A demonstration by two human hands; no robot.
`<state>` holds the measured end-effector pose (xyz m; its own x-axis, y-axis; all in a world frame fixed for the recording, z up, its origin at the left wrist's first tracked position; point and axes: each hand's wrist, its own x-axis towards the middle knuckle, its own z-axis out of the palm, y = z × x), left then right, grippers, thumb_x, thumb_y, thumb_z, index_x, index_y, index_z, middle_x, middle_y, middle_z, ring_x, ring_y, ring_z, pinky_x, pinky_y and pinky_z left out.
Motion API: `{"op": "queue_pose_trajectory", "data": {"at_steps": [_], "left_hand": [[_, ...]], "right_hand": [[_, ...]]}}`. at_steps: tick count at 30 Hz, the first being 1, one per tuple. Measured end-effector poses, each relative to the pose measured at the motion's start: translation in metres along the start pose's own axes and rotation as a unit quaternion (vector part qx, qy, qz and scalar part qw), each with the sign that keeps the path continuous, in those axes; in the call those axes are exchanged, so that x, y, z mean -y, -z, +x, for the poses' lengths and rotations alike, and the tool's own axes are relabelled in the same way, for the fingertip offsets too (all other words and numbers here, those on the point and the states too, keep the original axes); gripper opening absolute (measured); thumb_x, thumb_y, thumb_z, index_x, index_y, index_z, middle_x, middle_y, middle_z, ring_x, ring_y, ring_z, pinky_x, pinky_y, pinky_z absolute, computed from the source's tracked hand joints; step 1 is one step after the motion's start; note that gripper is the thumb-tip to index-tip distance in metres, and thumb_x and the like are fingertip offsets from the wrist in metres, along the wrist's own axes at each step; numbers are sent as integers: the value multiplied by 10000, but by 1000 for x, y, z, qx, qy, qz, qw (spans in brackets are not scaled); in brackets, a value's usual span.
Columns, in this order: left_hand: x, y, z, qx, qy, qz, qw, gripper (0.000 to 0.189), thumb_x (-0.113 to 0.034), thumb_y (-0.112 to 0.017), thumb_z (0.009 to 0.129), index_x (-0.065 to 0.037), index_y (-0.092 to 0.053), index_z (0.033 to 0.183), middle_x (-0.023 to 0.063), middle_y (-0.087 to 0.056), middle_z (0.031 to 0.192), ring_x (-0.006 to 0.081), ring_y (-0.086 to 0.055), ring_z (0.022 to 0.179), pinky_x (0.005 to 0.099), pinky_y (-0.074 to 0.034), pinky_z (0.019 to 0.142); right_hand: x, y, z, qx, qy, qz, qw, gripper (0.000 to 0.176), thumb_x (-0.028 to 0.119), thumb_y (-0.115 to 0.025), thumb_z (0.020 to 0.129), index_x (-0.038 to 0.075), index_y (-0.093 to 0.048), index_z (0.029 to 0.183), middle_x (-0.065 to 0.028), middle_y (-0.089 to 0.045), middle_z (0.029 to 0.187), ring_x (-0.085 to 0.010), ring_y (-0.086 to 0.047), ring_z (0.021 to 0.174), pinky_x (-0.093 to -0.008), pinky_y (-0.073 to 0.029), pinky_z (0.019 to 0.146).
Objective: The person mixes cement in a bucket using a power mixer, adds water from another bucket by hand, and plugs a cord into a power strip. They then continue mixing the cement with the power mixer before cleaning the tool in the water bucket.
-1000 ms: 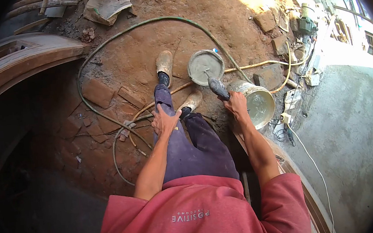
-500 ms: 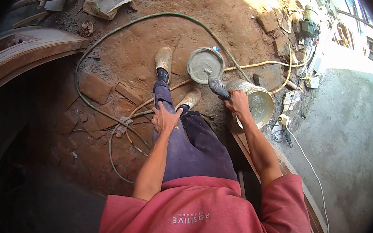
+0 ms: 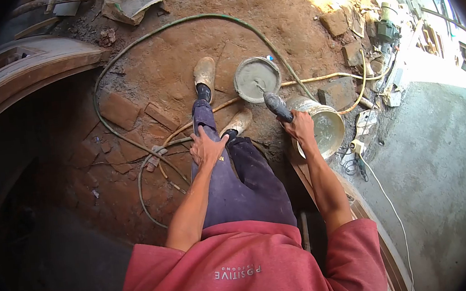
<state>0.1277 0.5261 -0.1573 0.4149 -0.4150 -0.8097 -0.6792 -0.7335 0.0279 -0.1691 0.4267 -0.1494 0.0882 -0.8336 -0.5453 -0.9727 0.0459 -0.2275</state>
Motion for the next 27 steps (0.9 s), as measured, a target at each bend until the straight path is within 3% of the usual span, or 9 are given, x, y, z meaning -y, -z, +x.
{"op": "queue_pose_trajectory", "data": {"at_steps": [11,14,16,18,19,20,22,26,27], "left_hand": [[-4,6,1,29,13,-23,999,1041,-593,-751,749,-81,-292,1531,303,-404,1469,429,-551,1230,481,-437,1018],[-6,-19,11,-43,-55,2,998,914,-579,-697,818,-59,-370,1495,281,-401,1486,424,-454,1328,496,-391,1068],[-14,-40,18,-242,-275,72,928,818,-591,-606,890,5,-456,1429,233,-477,1419,408,-447,1316,506,-347,1101],[-51,-53,17,-66,-234,-178,953,791,-610,-550,922,45,-517,1366,234,-531,1366,375,-500,1276,493,-374,1080],[-73,-76,24,25,-167,-334,927,866,-683,-511,912,72,-531,1335,221,-596,1245,334,-580,1164,451,-434,1016],[-93,-75,39,264,-80,-379,883,854,-723,-517,886,63,-592,1212,189,-643,1040,306,-632,977,446,-494,913],[-135,-86,28,370,173,-615,674,731,-711,-568,863,2,-622,1014,129,-627,819,264,-627,829,460,-535,799],[-182,-100,35,470,96,-743,467,475,-534,-688,851,-71,-583,864,88,-614,724,253,-609,647,447,-564,666],[-188,-104,31,472,99,-742,465,475,-534,-688,851,-71,-583,864,88,-614,724,253,-609,647,447,-564,666]], "right_hand": [[7,2,0,15,43,-29,999,446,471,-742,785,31,-712,857,-253,-660,733,-455,-655,738,-513,-523,690],[5,1,-4,27,50,-30,998,453,484,-729,799,36,-695,858,-246,-658,738,-453,-651,734,-512,-520,692],[7,-1,-5,22,45,-24,998,457,488,-726,803,37,-695,864,-244,-659,741,-452,-651,735,-511,-520,695],[7,-2,-9,14,28,-17,999,461,493,-729,808,36,-693,858,-244,-665,754,-448,-656,745,-507,-521,698],[10,-2,-10,13,32,-18,999,461,493,-729,808,36,-693,858,-244,-665,754,-448,-656,745,-507,-521,698],[16,0,-13,1,14,-11,1000,443,476,-734,804,37,-696,855,-246,-666,757,-448,-659,747,-504,-523,697],[13,-5,-16,-25,-11,5,1000,501,510,-756,768,17,-708,840,-257,-665,752,-442,-666,741,-494,-529,688],[14,-3,-31,-88,-15,51,995,473,435,-794,760,-22,-688,822,-274,-642,716,-468,-645,712,-460,-518,673],[18,7,-36,-85,-18,49,995,473,435,-794,760,-22,-688,822,-274,-642,716,-468,-645,712,-460,-518,673]]}}
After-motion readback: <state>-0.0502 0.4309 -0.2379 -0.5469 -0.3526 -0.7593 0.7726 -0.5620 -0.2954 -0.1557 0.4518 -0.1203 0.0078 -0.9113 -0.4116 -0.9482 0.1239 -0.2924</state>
